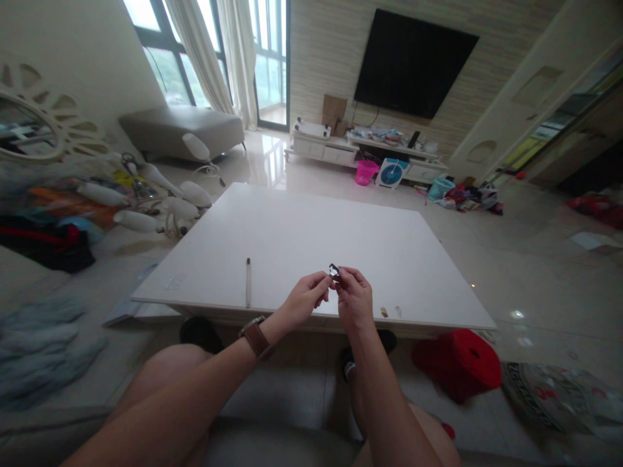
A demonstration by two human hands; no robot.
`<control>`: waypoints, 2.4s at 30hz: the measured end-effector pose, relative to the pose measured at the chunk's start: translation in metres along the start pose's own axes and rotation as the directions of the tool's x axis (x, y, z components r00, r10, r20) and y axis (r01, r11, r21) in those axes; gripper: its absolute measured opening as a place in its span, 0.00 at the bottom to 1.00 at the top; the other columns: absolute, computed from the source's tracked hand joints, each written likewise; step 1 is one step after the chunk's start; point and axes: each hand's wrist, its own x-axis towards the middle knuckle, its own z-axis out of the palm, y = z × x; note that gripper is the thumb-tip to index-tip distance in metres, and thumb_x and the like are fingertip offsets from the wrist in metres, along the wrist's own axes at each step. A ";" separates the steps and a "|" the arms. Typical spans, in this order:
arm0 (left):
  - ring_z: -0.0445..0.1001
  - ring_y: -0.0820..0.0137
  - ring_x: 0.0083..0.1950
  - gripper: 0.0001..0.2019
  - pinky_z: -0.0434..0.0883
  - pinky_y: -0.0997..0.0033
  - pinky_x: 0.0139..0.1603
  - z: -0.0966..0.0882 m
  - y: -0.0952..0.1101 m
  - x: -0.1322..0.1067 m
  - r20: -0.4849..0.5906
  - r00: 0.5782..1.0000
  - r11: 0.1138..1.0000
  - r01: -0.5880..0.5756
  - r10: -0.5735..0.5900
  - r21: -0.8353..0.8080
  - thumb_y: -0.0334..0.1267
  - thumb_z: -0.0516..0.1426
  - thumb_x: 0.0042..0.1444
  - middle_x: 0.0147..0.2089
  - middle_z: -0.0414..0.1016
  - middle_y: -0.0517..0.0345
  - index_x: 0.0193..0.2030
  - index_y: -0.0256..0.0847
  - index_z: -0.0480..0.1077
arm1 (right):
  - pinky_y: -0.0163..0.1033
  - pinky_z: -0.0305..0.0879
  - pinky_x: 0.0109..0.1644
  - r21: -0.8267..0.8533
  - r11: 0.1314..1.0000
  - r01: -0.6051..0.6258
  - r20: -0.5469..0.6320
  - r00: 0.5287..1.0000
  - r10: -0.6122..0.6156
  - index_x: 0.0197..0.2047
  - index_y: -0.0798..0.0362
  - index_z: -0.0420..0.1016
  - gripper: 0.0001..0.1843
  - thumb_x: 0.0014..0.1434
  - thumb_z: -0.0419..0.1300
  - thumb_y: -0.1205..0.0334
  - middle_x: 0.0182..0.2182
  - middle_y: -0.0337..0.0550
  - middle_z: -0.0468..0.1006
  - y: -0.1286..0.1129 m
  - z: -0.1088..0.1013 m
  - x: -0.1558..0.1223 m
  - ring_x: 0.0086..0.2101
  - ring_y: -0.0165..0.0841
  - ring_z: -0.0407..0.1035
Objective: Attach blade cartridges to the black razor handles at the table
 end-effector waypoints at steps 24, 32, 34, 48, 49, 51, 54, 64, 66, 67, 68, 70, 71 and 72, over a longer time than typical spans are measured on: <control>0.53 0.80 0.16 0.17 0.48 0.76 0.17 0.002 0.007 -0.002 -0.085 0.995 0.983 0.043 -0.059 -0.179 0.49 0.51 0.61 0.19 0.62 0.65 0.35 0.36 0.70 | 0.32 0.62 0.32 -0.044 0.999 0.030 -0.065 0.997 -0.033 0.33 0.53 0.76 0.15 0.42 0.72 0.61 0.32 0.43 0.83 -0.001 -0.005 0.002 0.30 0.29 0.74; 0.50 0.81 0.17 0.18 0.46 0.77 0.17 0.001 0.004 -0.001 -0.177 0.981 0.974 0.032 -0.073 -0.223 0.49 0.58 0.56 0.22 0.60 0.69 0.45 0.38 0.73 | 0.36 0.68 0.37 -0.142 0.982 0.127 0.063 0.991 -0.119 0.39 0.52 0.79 0.15 0.46 0.71 0.61 0.36 0.42 0.82 0.008 -0.007 0.002 0.34 0.31 0.73; 0.51 0.81 0.19 0.17 0.49 0.77 0.19 0.001 0.003 -0.002 -0.199 0.978 0.982 0.024 -0.061 -0.185 0.48 0.60 0.56 0.22 0.60 0.68 0.46 0.39 0.73 | 0.37 0.70 0.38 -0.153 0.981 0.119 0.087 0.990 -0.107 0.40 0.52 0.79 0.15 0.46 0.71 0.62 0.36 0.42 0.81 0.009 -0.007 0.002 0.33 0.30 0.73; 0.61 0.75 0.27 0.12 0.58 0.74 0.27 -0.003 0.001 -0.001 -0.339 0.938 0.996 -0.045 0.070 0.082 0.45 0.63 0.52 0.28 0.69 0.61 0.38 0.39 0.78 | 0.42 0.72 0.44 -0.211 0.975 0.075 0.127 0.991 -0.049 0.32 0.54 0.79 0.10 0.46 0.71 0.60 0.31 0.41 0.82 0.012 -0.008 -0.003 0.33 0.33 0.75; 0.61 0.74 0.27 0.11 0.58 0.74 0.28 -0.003 0.001 -0.001 -0.338 0.938 0.995 -0.048 0.076 0.089 0.44 0.63 0.52 0.28 0.69 0.62 0.38 0.40 0.77 | 0.42 0.73 0.43 -0.205 0.977 0.066 0.122 0.992 -0.042 0.32 0.53 0.80 0.10 0.45 0.71 0.61 0.31 0.41 0.82 0.011 -0.008 -0.003 0.33 0.33 0.75; 0.62 0.74 0.28 0.10 0.59 0.74 0.30 -0.004 0.000 -0.001 -0.333 0.939 0.994 -0.053 0.083 0.097 0.44 0.63 0.53 0.29 0.70 0.61 0.37 0.39 0.76 | 0.40 0.73 0.42 -0.180 0.983 0.039 0.117 0.993 -0.018 0.30 0.54 0.80 0.09 0.45 0.71 0.61 0.30 0.41 0.82 0.008 -0.006 -0.004 0.33 0.33 0.75; 0.64 0.72 0.31 0.08 0.60 0.73 0.34 -0.006 0.002 -0.001 -0.332 0.935 0.986 -0.080 0.126 0.148 0.43 0.61 0.55 0.31 0.71 0.60 0.35 0.39 0.74 | 0.38 0.73 0.39 -0.114 0.993 -0.033 0.131 0.990 0.048 0.28 0.54 0.80 0.10 0.46 0.71 0.57 0.30 0.43 0.82 0.003 -0.003 -0.006 0.32 0.33 0.76; 0.62 0.71 0.33 0.05 0.59 0.72 0.35 -0.005 0.014 -0.006 -0.233 0.948 0.935 -0.134 0.218 0.329 0.39 0.59 0.57 0.32 0.65 0.61 0.37 0.40 0.71 | 0.33 0.72 0.39 0.023 0.994 -0.107 0.116 0.988 0.104 0.25 0.55 0.77 0.07 0.46 0.70 0.62 0.28 0.41 0.81 -0.005 -0.001 -0.006 0.32 0.30 0.76; 0.60 0.72 0.32 0.06 0.59 0.72 0.34 -0.003 0.013 -0.007 -0.211 0.958 0.953 -0.133 0.195 0.274 0.39 0.58 0.58 0.31 0.64 0.62 0.39 0.40 0.71 | 0.34 0.73 0.41 0.061 0.995 -0.081 0.096 0.993 0.075 0.26 0.54 0.77 0.04 0.46 0.68 0.64 0.29 0.41 0.81 -0.006 -0.002 -0.005 0.34 0.31 0.77; 0.60 0.72 0.31 0.07 0.58 0.72 0.33 -0.003 0.012 -0.007 -0.195 0.965 0.965 -0.133 0.178 0.227 0.40 0.57 0.58 0.30 0.64 0.62 0.39 0.40 0.71 | 0.34 0.73 0.41 0.079 0.994 -0.073 0.081 0.994 0.067 0.26 0.54 0.77 0.03 0.47 0.67 0.65 0.30 0.41 0.82 -0.007 -0.003 -0.004 0.35 0.32 0.77; 0.59 0.73 0.30 0.08 0.58 0.72 0.32 -0.002 0.011 -0.007 -0.178 0.972 0.978 -0.125 0.154 0.168 0.41 0.55 0.59 0.30 0.64 0.62 0.39 0.40 0.71 | 0.34 0.73 0.42 0.097 0.993 -0.068 0.065 0.996 0.062 0.27 0.54 0.77 0.03 0.47 0.66 0.65 0.30 0.41 0.82 -0.007 -0.004 -0.004 0.36 0.32 0.77; 0.59 0.73 0.28 0.10 0.57 0.73 0.30 -0.001 0.007 -0.005 -0.136 0.987 0.996 -0.082 0.085 0.024 0.43 0.52 0.61 0.27 0.62 0.63 0.39 0.39 0.71 | 0.35 0.73 0.42 0.136 0.989 -0.061 0.036 0.998 0.056 0.27 0.54 0.76 0.02 0.48 0.65 0.66 0.31 0.41 0.82 -0.008 -0.005 -0.002 0.37 0.32 0.78; 0.58 0.74 0.26 0.11 0.57 0.73 0.28 0.000 0.004 -0.004 -0.108 0.993 0.997 -0.051 0.045 -0.054 0.43 0.51 0.61 0.26 0.61 0.64 0.39 0.39 0.70 | 0.35 0.73 0.42 0.157 0.986 -0.058 0.025 0.998 0.055 0.27 0.54 0.75 0.02 0.48 0.65 0.66 0.31 0.42 0.82 -0.008 -0.005 -0.002 0.37 0.33 0.78; 0.58 0.74 0.25 0.12 0.56 0.73 0.27 0.001 0.002 -0.003 -0.070 0.998 0.991 -0.018 0.009 -0.133 0.44 0.51 0.61 0.26 0.61 0.64 0.38 0.38 0.70 | 0.35 0.73 0.42 0.181 0.982 -0.057 0.017 0.998 0.055 0.27 0.54 0.75 0.02 0.48 0.65 0.67 0.31 0.42 0.82 -0.009 -0.005 -0.002 0.37 0.33 0.78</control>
